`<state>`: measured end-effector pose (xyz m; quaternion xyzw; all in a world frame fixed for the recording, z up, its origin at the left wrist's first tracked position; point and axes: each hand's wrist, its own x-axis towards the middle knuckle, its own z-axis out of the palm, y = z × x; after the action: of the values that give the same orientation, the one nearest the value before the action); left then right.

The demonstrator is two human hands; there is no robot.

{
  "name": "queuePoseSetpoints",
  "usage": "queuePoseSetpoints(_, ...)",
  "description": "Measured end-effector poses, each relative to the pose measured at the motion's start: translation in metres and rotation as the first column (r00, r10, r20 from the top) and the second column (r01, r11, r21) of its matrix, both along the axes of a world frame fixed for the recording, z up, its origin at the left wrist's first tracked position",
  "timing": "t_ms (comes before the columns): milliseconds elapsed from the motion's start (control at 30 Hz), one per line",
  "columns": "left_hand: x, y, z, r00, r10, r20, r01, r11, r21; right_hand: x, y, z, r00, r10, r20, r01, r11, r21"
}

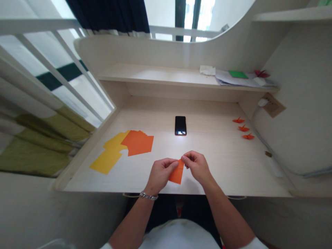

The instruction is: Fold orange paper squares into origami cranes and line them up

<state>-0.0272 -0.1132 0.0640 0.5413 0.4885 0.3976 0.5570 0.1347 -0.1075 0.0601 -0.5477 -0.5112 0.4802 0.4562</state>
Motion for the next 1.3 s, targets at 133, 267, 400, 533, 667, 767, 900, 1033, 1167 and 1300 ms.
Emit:
queuePoseSetpoints(133,-0.001,0.001,0.000,1.000,0.028,0.011,-0.027,1.000,-0.007,-0.001,0.001,-0.002,0.999,-0.014,-0.036,0.014,1.000,-0.010)
queuePoseSetpoints(267,-0.003,0.000,-0.001,0.999,0.046,-0.001,-0.046,0.998,-0.035,0.001,0.002,-0.002,0.997,-0.052,-0.060,0.052,0.999,-0.001)
queuePoseSetpoints(400,-0.005,-0.001,-0.005,0.992,0.092,-0.083,-0.090,0.995,0.033,0.000,0.002,-0.005,0.992,-0.074,-0.107,0.073,0.997,-0.009)
queuePoseSetpoints(533,-0.003,0.000,-0.005,0.997,0.071,-0.026,-0.070,0.997,0.036,-0.003,0.001,-0.009,0.986,-0.100,-0.135,0.100,0.995,-0.004)
queuePoseSetpoints(667,0.000,0.002,-0.002,0.997,0.072,0.011,-0.072,0.997,0.016,-0.003,-0.001,-0.008,0.977,-0.110,-0.184,0.110,0.994,-0.007)
queuePoseSetpoints(767,-0.001,0.002,-0.001,0.997,0.080,-0.024,-0.079,0.996,0.050,0.002,-0.003,-0.006,0.967,-0.048,-0.251,0.040,0.999,-0.035)
queuePoseSetpoints(900,-0.005,0.003,0.002,0.996,0.069,-0.052,-0.065,0.995,0.073,0.011,-0.002,-0.005,0.970,0.032,-0.239,-0.048,0.997,-0.064)
queuePoseSetpoints(1033,-0.009,0.005,0.006,0.994,0.038,-0.099,-0.031,0.996,0.079,0.017,-0.003,0.002,0.989,0.120,-0.085,-0.122,0.992,-0.025)
queuePoseSetpoints(1167,-0.011,0.006,0.008,0.988,-0.052,-0.142,0.062,0.996,0.067,0.015,-0.005,0.008,0.975,0.207,0.079,-0.208,0.978,-0.004)
queuePoseSetpoints(1300,-0.012,0.008,0.006,0.994,-0.081,-0.069,0.082,0.997,0.002,0.009,-0.004,0.002,0.987,0.159,0.008,-0.158,0.986,-0.043)
